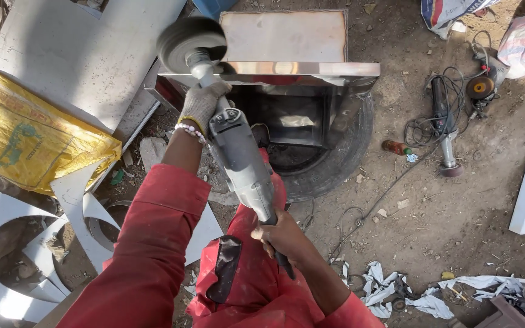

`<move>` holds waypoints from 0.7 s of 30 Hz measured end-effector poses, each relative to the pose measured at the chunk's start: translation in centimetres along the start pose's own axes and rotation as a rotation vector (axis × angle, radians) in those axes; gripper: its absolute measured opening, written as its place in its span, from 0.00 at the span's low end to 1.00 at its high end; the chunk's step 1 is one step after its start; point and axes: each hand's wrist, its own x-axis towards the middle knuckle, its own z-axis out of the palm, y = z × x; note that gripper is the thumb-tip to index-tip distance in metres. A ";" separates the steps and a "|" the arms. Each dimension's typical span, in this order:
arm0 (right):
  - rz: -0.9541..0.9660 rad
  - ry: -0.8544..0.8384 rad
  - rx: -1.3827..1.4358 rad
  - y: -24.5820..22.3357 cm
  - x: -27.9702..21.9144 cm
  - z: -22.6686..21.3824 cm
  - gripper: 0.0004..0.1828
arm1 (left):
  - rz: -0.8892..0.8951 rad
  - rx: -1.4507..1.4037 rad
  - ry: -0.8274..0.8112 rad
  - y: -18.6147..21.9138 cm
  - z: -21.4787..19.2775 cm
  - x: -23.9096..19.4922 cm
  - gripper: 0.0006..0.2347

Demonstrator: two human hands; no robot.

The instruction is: Polishing the interior and edges of a stainless steel sink using a handheld power polisher with a buffing wheel.

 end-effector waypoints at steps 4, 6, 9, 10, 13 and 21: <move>0.179 0.220 -0.041 -2.5 -7.3 -4.0 0.12 | -0.073 -0.342 -0.136 1.1 9.5 -5.8 0.14; 0.198 0.266 -0.022 0.1 -9.6 -8.0 0.13 | -0.082 -0.349 -0.221 1.7 15.5 -9.3 0.12; 0.202 0.391 0.044 0.8 -13.0 -11.6 0.14 | -0.112 -0.135 -0.340 3.8 22.6 -13.7 0.14; 0.182 0.471 0.091 0.5 -13.9 -12.5 0.14 | -0.127 0.084 -0.373 4.8 24.7 -15.0 0.22; 0.146 0.513 0.179 1.4 -14.5 -14.4 0.14 | -0.054 0.071 -0.433 4.4 28.8 -16.2 0.20; 0.248 0.407 0.002 1.3 -10.3 -8.0 0.14 | -0.084 -0.116 -0.307 2.6 17.7 -12.5 0.17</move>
